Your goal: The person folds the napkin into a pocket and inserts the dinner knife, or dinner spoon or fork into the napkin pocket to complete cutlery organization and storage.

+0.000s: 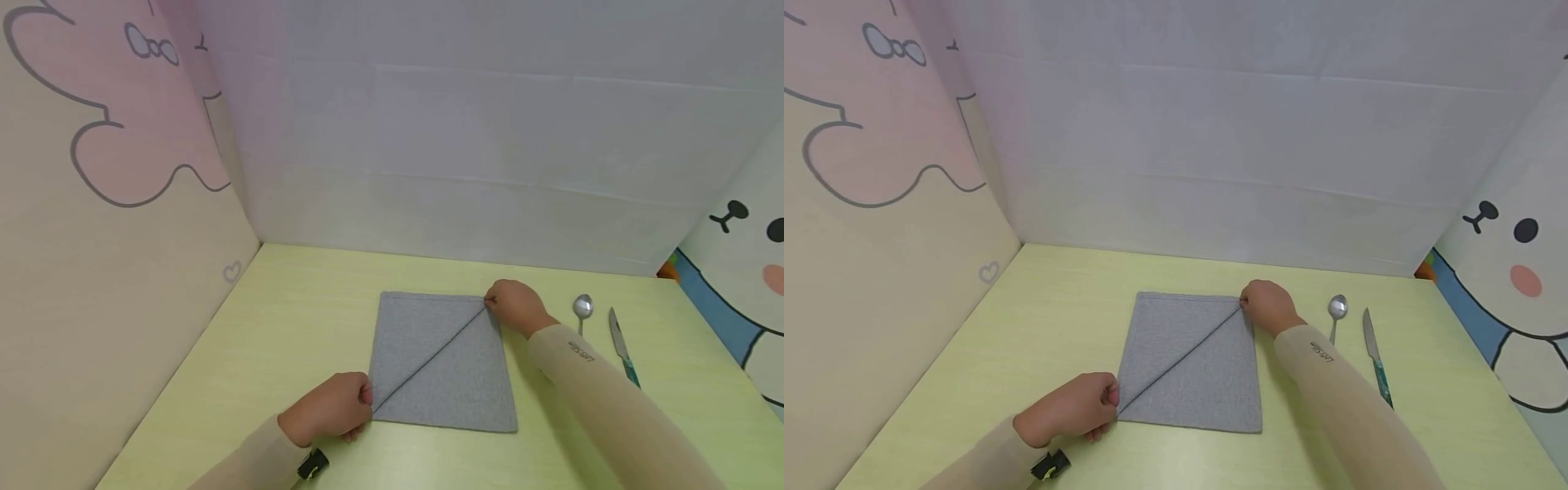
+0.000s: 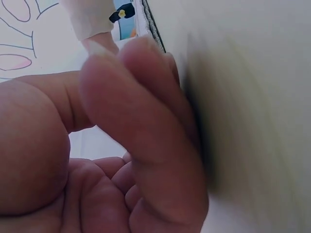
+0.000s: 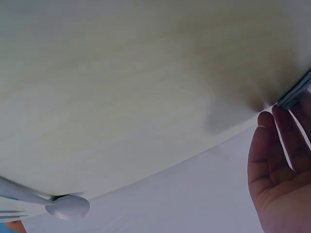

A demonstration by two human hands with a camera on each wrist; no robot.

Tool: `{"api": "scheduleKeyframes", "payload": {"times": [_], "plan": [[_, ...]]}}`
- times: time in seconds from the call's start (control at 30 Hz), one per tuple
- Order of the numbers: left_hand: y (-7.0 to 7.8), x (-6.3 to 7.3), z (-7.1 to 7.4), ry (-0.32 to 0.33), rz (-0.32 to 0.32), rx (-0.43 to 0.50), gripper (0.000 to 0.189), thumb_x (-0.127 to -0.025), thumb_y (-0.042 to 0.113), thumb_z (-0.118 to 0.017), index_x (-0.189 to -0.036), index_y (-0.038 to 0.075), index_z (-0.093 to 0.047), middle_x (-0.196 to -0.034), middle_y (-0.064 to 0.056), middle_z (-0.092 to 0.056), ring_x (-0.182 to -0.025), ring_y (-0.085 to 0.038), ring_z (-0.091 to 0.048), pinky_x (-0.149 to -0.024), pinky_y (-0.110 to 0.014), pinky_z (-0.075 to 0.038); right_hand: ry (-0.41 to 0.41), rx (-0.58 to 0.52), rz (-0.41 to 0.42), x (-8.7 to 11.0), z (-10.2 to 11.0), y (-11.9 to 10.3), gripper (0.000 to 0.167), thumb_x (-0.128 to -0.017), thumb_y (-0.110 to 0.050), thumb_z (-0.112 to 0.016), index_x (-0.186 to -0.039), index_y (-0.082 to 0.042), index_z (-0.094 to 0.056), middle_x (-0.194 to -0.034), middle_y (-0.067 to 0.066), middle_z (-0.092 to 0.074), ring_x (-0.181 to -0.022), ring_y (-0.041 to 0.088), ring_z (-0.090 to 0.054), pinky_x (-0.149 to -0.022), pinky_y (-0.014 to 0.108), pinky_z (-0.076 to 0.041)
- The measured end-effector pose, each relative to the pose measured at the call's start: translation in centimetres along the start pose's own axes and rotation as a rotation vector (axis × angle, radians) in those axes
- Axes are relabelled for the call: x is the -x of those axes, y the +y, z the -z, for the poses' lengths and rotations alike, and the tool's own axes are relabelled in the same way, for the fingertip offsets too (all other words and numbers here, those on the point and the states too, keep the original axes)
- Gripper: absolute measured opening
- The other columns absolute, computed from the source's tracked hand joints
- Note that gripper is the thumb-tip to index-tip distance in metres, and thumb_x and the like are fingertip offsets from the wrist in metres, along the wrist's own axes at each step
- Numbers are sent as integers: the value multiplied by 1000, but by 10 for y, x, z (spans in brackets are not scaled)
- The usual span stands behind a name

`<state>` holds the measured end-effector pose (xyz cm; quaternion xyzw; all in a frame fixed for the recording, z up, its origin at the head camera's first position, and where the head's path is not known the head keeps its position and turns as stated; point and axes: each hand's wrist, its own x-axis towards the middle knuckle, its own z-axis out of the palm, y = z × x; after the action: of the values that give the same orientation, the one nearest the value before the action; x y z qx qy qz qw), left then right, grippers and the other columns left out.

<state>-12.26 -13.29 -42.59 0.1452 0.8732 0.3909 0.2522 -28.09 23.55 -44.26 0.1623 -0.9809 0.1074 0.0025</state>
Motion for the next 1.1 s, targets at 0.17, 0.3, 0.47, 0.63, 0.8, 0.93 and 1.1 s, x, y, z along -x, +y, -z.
{"api": "scheduleKeyframes", "payload": {"times": [0.17,0.3,0.47,0.63,0.8,0.93,1.1], "plan": [[-1,-3,1,-17,3,-11,12,-87,-3,-58,-82,8,-56,-57,-1,-58,-48,-14,-52,-50,-29,-43,8,37,5,3,1,-2,17,-100,-7,-65,-107,-2,-78,-107,14,-74,-99,34,-69,-85,48,-56],[-3,-7,6,-72,18,-8,10,-88,-1,-59,-83,8,-57,-61,-3,-61,-52,-15,-54,-52,-29,-44,65,96,45,11,-3,-10,16,-97,-4,-65,-110,0,-73,-105,14,-70,-96,35,-67,-80,49,-55],[1,-13,17,-115,16,-67,15,-92,10,-65,-79,9,-60,-64,-2,-63,-54,-15,-55,-54,-30,-44,94,145,185,30,-7,-46,22,-92,-5,-67,-113,1,-70,-106,13,-68,-98,35,-65,-84,50,-54],[5,-37,36,-83,37,-187,24,-95,21,-72,-76,10,-60,-61,0,-60,-54,-13,-51,-55,-30,-42,46,110,377,56,-12,-102,18,-94,-13,-71,-110,-5,-70,-105,6,-67,-98,27,-64,-87,46,-53],[2,-86,63,-13,66,-278,19,-100,28,-67,-93,10,-64,-75,-1,-64,-63,-15,-55,-60,-32,-46,-9,123,521,76,-16,-146,19,-98,-21,-67,-114,-11,-70,-107,0,-64,-99,19,-62,-89,40,-53],[-2,-125,78,73,34,-268,31,-103,30,-64,-123,7,-62,-105,-6,-64,-84,-18,-61,-73,-36,-52,-37,174,613,84,-21,-169,22,-99,-24,-65,-118,-12,-70,-105,-2,-63,-97,15,-61,-88,34,-52],[-1,-160,86,133,23,-251,43,-104,30,-62,-138,4,-57,-124,-10,-62,-100,-23,-62,-84,-40,-53,-35,219,668,87,-23,-190,14,-99,-26,-67,-106,-15,-72,-93,-6,-57,-83,10,-52,-80,27,-48]]}}
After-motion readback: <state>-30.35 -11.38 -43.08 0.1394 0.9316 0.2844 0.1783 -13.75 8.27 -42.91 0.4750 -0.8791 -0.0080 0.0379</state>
